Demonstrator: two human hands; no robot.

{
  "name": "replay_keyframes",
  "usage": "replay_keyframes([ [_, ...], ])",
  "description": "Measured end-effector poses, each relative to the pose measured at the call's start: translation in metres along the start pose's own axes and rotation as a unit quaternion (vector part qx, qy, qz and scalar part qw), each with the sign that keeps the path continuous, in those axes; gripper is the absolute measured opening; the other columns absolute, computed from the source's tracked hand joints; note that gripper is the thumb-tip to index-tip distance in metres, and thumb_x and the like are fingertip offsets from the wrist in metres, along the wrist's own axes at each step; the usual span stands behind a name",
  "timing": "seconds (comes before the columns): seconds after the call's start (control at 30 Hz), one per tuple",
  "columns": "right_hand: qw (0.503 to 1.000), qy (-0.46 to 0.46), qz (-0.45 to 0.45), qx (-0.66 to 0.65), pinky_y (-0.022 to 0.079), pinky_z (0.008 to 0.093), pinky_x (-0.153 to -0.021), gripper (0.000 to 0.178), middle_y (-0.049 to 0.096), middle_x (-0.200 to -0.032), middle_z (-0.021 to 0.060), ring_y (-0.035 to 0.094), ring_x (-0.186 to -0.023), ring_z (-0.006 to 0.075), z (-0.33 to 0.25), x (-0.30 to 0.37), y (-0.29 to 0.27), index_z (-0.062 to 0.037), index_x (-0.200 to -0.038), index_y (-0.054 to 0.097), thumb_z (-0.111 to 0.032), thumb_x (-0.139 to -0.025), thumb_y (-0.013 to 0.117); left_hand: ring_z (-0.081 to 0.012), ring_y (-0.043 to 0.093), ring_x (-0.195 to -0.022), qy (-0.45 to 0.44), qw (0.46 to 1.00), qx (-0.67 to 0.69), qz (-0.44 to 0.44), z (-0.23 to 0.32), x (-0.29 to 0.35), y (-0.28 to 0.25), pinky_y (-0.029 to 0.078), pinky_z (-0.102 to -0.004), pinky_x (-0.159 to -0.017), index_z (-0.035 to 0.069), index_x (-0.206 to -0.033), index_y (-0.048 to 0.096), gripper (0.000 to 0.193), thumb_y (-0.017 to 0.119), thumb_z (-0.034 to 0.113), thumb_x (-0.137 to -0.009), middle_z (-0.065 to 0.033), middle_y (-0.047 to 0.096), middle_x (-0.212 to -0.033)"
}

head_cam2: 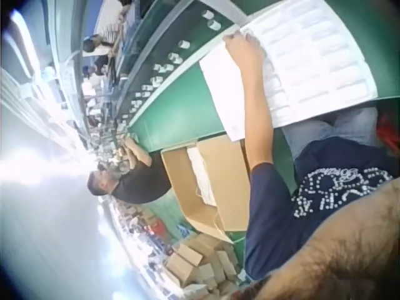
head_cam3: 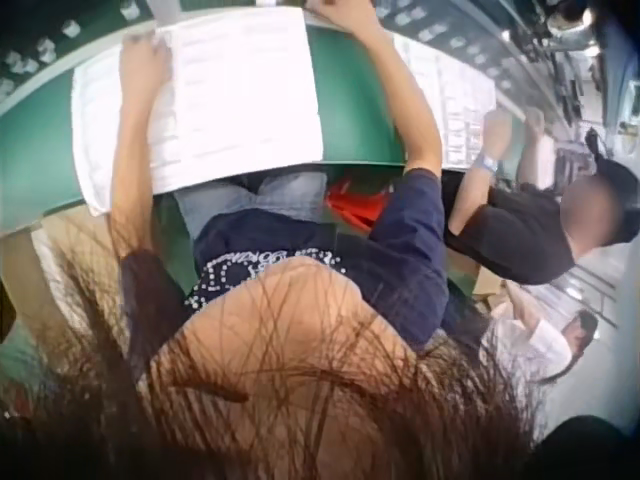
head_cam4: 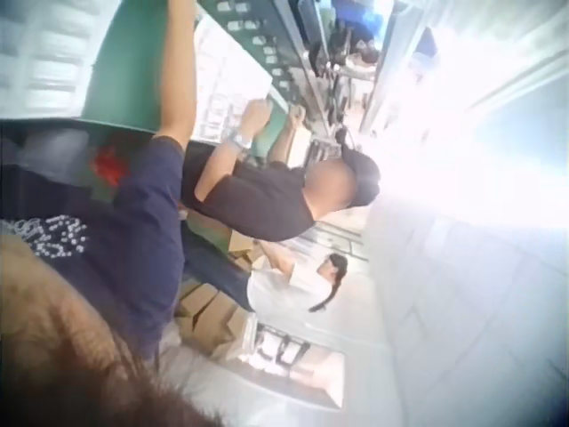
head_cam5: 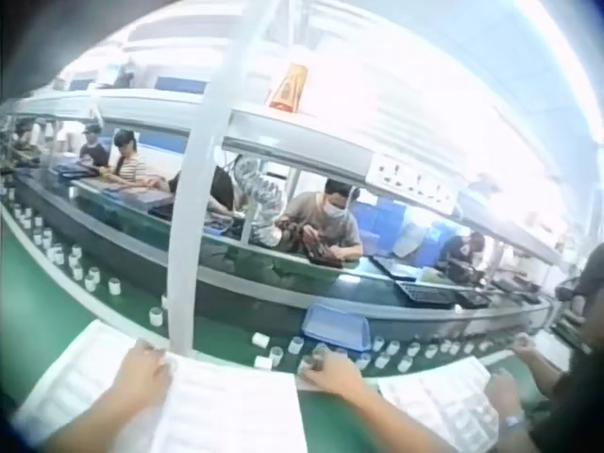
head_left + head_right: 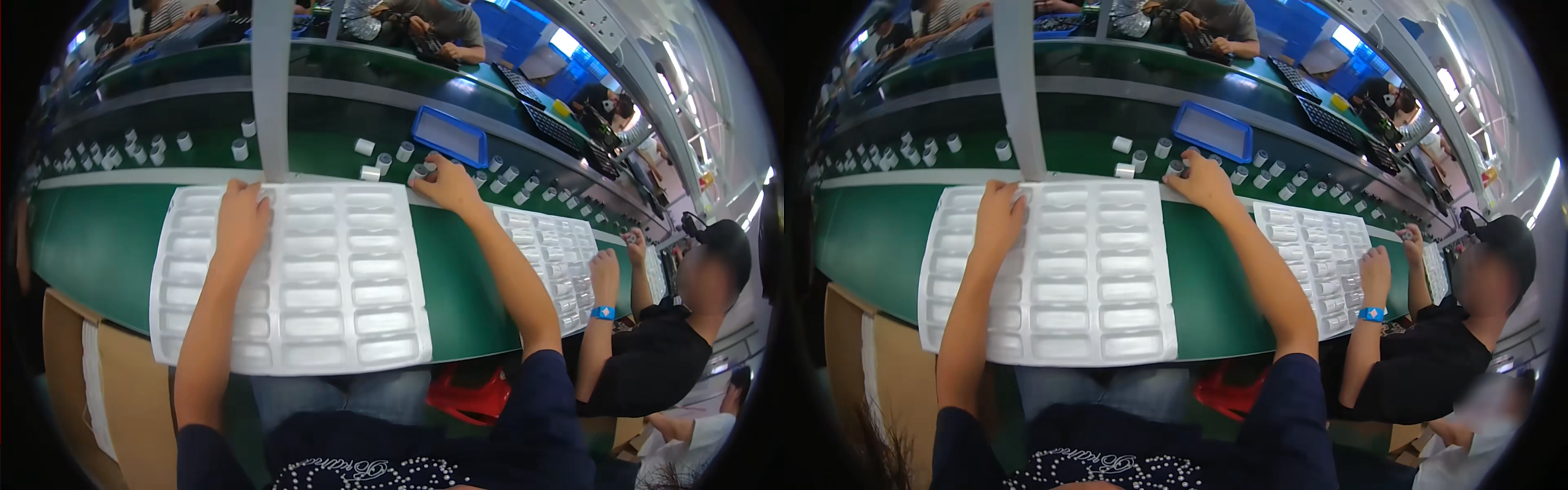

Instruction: Placing small electronic components into molded plastic trays on a factory assembly line.

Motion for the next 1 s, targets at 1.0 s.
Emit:
replay_keyframes([
  [1.0,0.96,0.199,0.151,0.129,0.052,0.042,-0.087,0.044,0.068,-0.106,0.0226,0.065,-0.101,0.0385,0.367,-0.176,-0.055,-0.001,-0.104,0.068,-0.027,-0.07,0.076,-0.0302,0.055,-0.103,0.209,0.963,0.14,-0.095,0.095,0.02,0.051,0.049,-0.0363,-0.088,0.003,-0.113,0.064,0.028,0.069,0.011,-0.086,-0.0146,0.055,-0.122],
])
Point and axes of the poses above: each hand's wrist, its own x-axis away from the middle knuckle, its own y-axis out of the palm, z = x × y, the point moved 7 cm from there along -x, towards the middle knuckle
